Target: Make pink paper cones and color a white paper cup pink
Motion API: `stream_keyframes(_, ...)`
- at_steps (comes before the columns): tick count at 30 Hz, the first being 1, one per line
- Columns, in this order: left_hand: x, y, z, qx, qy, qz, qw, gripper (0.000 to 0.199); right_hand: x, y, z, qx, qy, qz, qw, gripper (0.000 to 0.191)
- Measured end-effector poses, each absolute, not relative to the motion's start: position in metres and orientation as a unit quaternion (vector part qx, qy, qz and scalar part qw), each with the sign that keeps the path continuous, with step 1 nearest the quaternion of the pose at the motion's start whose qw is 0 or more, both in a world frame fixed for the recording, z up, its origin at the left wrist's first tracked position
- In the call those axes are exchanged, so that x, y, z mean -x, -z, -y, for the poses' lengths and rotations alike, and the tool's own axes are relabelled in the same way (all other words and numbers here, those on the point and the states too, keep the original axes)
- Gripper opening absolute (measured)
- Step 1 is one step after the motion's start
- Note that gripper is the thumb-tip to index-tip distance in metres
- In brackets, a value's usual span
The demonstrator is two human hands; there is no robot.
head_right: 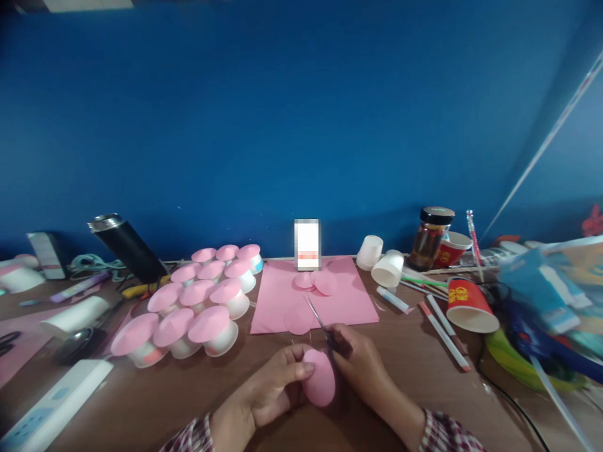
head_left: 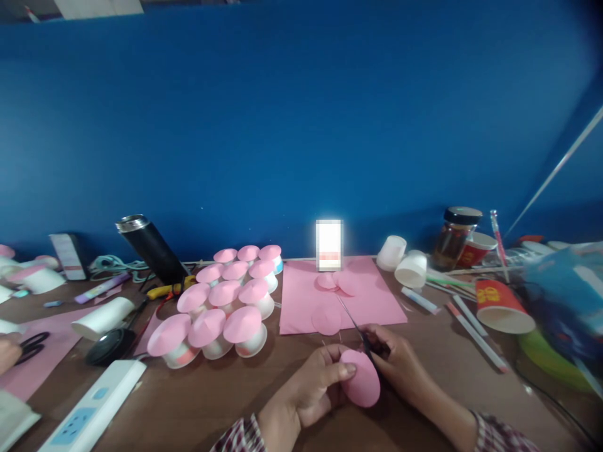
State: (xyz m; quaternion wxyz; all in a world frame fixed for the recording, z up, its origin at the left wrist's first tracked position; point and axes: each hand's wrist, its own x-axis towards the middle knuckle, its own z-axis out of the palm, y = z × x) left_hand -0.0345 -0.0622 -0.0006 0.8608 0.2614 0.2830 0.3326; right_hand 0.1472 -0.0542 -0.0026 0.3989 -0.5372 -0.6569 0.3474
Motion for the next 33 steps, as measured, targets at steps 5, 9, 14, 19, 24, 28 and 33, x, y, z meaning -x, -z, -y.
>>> stream_keyframes(5, 0.0343, -0.0012, 0.0618, -0.260, -0.331, -0.285, 0.861, 0.029, -0.1479, 0.0036, 0.0539, 0.542, -0.336, 0.658, 0.400, 0.027)
stream_keyframes(9, 0.0343, -0.0024, 0.0616, -0.261, -0.332, -0.282, 0.862, 0.029, -0.1492, 0.0071, 0.0530, 0.540, -0.339, 0.657, 0.402, 0.028)
stream_keyframes(14, 0.0342, -0.0006, 0.0615, -0.261, -0.333, -0.288, 0.859, 0.029, -0.1502, 0.0110, 0.0534, 0.541, -0.343, 0.658, 0.395, 0.028)
stream_keyframes(19, 0.0344, -0.0010, 0.0615, -0.258, -0.332, -0.286, 0.861, 0.027, -0.1497, 0.0074, 0.0542, 0.544, -0.343, 0.660, 0.388, 0.027)
stream_keyframes(24, 0.0353, -0.0017, 0.0614, -0.254, -0.331, -0.289, 0.861, 0.028, -0.1492, 0.0072, 0.0531, 0.542, -0.344, 0.661, 0.388, 0.027)
stream_keyframes(28, 0.0356, -0.0015, 0.0617, -0.254, -0.327, -0.295, 0.861, 0.027, -0.1490, 0.0091, 0.0528, 0.541, -0.346, 0.659, 0.392, 0.027)
stream_keyframes(33, 0.0353, -0.0006, 0.0615, -0.257, -0.330, -0.286, 0.862, 0.025, -0.1484, 0.0055, 0.0537, 0.535, -0.352, 0.660, 0.394, 0.027)
